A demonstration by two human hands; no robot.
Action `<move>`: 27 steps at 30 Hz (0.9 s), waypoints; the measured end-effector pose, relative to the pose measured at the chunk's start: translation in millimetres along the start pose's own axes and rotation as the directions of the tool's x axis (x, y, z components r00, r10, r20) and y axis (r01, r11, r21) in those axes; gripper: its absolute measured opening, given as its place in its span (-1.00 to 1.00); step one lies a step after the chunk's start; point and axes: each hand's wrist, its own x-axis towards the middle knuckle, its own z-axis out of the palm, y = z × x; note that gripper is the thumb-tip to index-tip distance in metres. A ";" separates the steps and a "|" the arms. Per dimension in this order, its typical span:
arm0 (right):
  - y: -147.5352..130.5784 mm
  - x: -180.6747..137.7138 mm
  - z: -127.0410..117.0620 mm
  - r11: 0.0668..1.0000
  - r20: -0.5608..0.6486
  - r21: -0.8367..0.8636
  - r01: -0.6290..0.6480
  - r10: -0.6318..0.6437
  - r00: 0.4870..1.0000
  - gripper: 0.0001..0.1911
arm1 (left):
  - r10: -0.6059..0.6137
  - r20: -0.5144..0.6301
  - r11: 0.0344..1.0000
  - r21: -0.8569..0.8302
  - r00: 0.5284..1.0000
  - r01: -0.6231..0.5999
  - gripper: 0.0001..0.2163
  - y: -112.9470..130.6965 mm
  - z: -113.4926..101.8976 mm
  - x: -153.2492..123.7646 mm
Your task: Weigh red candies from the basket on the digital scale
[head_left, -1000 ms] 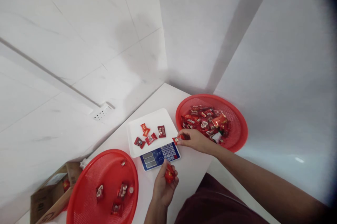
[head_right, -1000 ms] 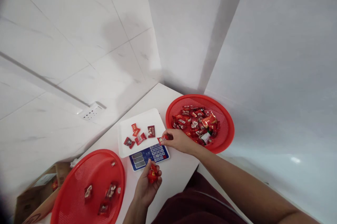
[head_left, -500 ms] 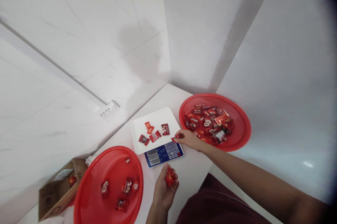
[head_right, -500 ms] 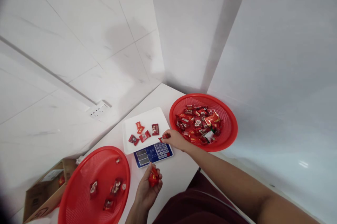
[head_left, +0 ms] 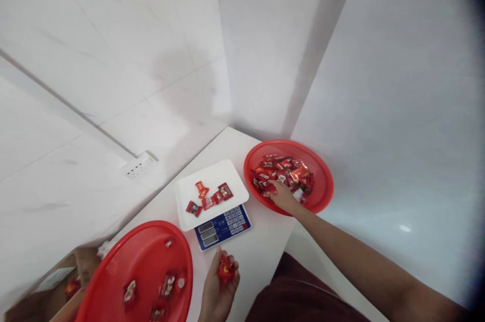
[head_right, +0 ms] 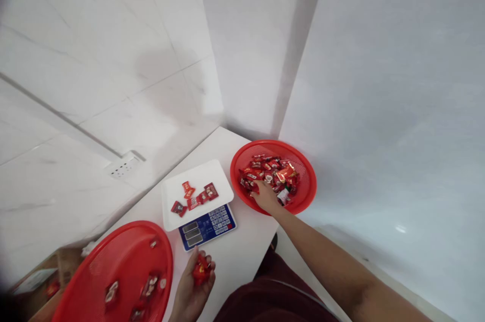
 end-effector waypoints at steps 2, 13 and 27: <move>27.8 1.2 -18.3 0.986 -0.042 -0.104 -0.131 0.127 0.991 -0.41 | -0.009 0.005 1.000 0.004 1.000 0.009 -0.87 0.6 -5.3 2.9; 56.0 24.3 -17.4 0.953 0.004 0.046 -0.298 0.298 0.955 -0.40 | -0.008 -0.003 0.999 0.037 1.000 0.008 -0.87 -3.2 8.9 4.9; 52.0 34.4 -55.4 0.397 0.138 0.862 -0.315 0.413 0.900 -0.75 | -0.050 -0.017 0.999 0.002 0.999 0.050 -0.88 -5.0 9.1 4.9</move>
